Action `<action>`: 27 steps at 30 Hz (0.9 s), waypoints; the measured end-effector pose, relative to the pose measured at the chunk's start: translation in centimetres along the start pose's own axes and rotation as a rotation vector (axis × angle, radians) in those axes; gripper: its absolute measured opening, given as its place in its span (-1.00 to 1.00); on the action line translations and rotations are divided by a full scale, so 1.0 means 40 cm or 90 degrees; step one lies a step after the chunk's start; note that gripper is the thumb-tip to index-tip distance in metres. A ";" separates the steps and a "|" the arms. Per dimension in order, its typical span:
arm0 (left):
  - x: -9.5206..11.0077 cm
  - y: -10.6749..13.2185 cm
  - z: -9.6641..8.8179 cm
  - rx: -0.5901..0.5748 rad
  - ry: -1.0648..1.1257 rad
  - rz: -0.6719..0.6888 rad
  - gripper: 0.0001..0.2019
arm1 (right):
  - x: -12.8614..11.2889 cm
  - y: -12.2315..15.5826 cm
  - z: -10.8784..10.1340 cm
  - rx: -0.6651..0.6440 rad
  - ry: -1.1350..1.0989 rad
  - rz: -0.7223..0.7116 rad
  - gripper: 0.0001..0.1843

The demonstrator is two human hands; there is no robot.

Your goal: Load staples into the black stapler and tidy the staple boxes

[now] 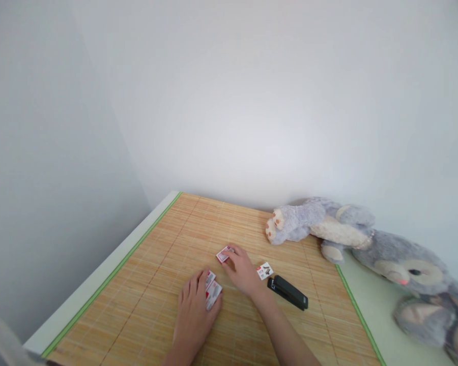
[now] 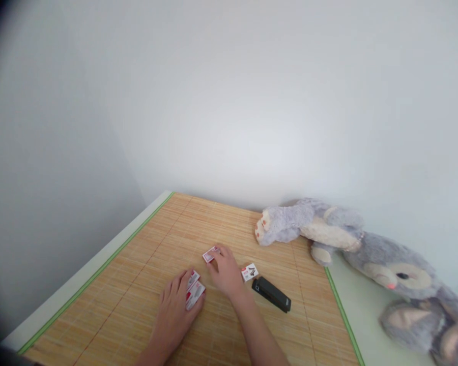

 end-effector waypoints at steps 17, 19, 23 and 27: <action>0.021 0.001 -0.018 -0.010 -0.062 0.018 -0.43 | 0.063 0.129 -0.196 -0.013 0.167 0.165 -0.48; 0.019 0.000 -0.015 -0.008 -0.062 0.021 -0.43 | 0.102 0.165 -0.252 -0.016 0.205 0.223 -0.49; 0.011 -0.002 -0.009 -0.001 -0.050 0.022 -0.41 | 0.121 0.176 -0.248 -0.071 0.184 0.237 -0.70; 0.008 -0.001 -0.002 -0.011 -0.036 0.031 -0.40 | 0.075 0.116 -0.146 -0.092 0.097 0.179 -0.67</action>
Point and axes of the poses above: each hand's wrist, its own y-axis away from the middle knuckle, its own z-axis out of the palm, x = y × z, the point moved 6 cm from there along -y, towards the middle knuckle, and after that the axes turned 14 degrees about -z, right-handed, at the moved point
